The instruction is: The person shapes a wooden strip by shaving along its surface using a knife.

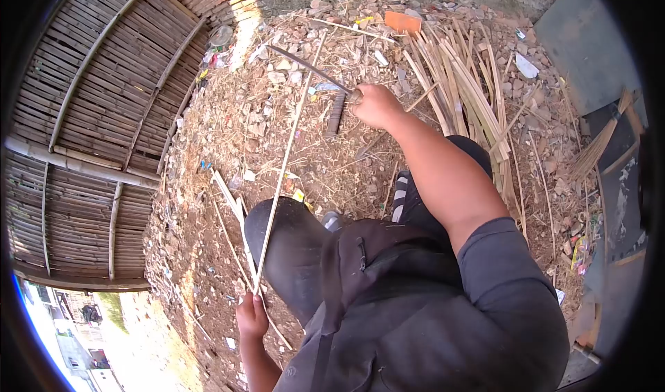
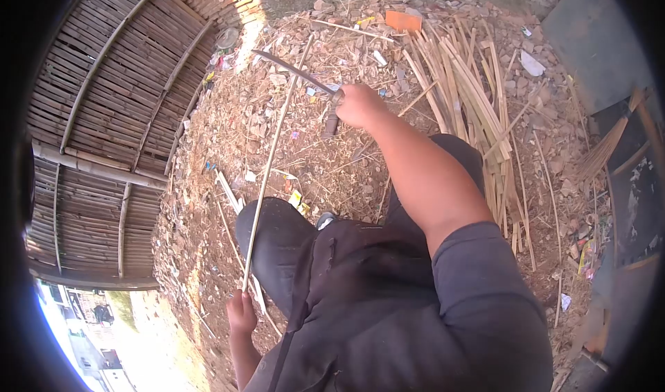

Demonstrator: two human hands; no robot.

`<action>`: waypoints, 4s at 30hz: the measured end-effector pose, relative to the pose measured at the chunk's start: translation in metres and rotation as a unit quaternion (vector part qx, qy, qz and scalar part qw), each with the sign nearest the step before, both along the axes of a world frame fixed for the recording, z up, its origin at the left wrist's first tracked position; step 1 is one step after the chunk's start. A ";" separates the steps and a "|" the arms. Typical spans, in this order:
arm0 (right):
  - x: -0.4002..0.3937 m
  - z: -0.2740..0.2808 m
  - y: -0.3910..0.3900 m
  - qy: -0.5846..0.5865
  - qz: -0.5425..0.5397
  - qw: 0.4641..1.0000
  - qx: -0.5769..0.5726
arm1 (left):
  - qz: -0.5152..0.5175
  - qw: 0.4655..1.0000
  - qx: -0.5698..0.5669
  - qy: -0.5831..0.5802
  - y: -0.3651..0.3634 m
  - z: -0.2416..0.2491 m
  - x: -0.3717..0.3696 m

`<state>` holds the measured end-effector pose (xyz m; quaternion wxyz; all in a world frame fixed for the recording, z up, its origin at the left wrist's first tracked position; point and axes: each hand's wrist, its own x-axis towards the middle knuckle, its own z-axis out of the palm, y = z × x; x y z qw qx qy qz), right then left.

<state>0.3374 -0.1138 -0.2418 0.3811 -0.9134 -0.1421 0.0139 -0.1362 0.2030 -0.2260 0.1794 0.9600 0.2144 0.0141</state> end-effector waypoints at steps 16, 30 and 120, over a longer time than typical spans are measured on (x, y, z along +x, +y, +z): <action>-0.006 0.004 0.004 -0.040 0.100 0.994 -0.033 | 0.013 0.990 0.125 -0.071 -0.013 -0.022 0.013; -0.034 0.016 0.015 -0.024 0.181 0.976 -0.119 | -0.003 0.991 0.122 -0.047 -0.027 0.012 0.024; -0.028 0.030 -0.002 -0.159 0.195 0.963 -0.098 | 0.098 0.894 -0.419 0.122 0.001 -0.001 0.024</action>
